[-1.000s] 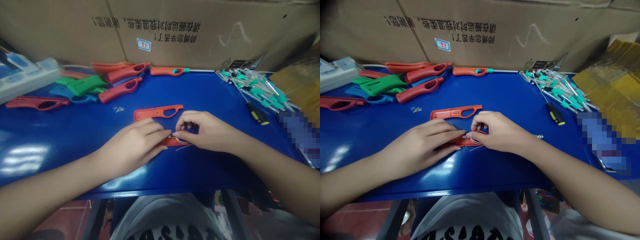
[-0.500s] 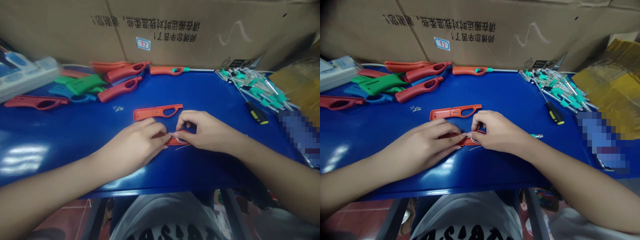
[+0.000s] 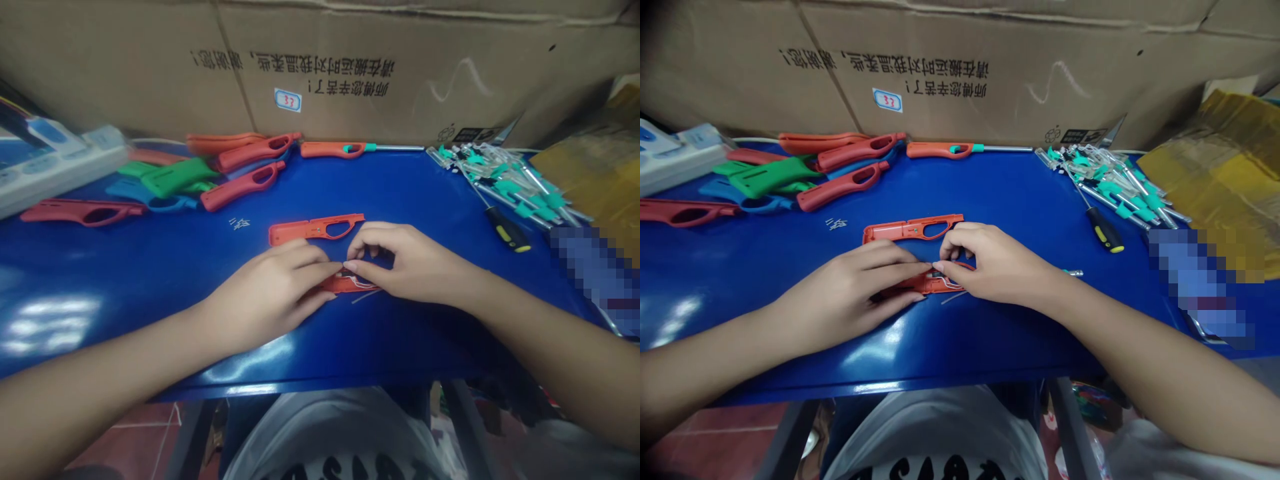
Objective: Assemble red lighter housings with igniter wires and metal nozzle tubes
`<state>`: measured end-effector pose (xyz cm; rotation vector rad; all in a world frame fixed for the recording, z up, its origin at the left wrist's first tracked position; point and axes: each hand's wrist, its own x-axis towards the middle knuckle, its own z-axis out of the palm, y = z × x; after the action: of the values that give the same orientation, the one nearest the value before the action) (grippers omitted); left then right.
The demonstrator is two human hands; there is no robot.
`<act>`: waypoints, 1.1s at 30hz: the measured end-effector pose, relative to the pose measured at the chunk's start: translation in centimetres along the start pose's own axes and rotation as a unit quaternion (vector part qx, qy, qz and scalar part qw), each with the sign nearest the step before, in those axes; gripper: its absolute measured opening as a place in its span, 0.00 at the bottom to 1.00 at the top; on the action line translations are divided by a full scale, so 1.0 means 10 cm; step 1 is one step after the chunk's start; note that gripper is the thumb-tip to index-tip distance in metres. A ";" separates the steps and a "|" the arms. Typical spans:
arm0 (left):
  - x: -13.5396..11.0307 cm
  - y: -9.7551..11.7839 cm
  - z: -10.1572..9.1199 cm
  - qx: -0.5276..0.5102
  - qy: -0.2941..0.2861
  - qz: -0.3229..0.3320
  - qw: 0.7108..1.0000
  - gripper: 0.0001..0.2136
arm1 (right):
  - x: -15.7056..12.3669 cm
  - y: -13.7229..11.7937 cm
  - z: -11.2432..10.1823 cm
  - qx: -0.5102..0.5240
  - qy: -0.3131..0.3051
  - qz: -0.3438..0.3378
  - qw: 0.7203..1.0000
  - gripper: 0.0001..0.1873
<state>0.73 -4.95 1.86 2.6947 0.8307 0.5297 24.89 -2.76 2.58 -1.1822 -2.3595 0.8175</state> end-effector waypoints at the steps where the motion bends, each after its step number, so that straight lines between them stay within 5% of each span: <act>1: 0.00 0.00 0.00 -0.013 0.005 -0.011 1.000 0.14 | 0.00 0.00 -0.02 -0.004 0.014 -0.009 1.000 0.03; 6: 0.00 0.00 -0.03 -0.063 0.025 -0.058 0.996 0.13 | -0.02 -0.04 -0.08 -0.062 -0.004 -0.068 0.996 0.04; 14: 0.00 -0.02 -0.01 -0.118 0.018 -0.088 0.989 0.11 | -0.03 -0.07 -0.06 -0.078 -0.074 -0.039 0.993 0.06; 33: 0.01 -0.06 -0.01 -0.116 0.014 -0.053 0.992 0.10 | -0.04 -0.08 -0.03 -0.021 -0.113 -0.054 0.992 0.13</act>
<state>0.46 -4.36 1.79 2.4242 0.8564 0.6008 24.79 -3.35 3.31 -1.0130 -2.6100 0.9110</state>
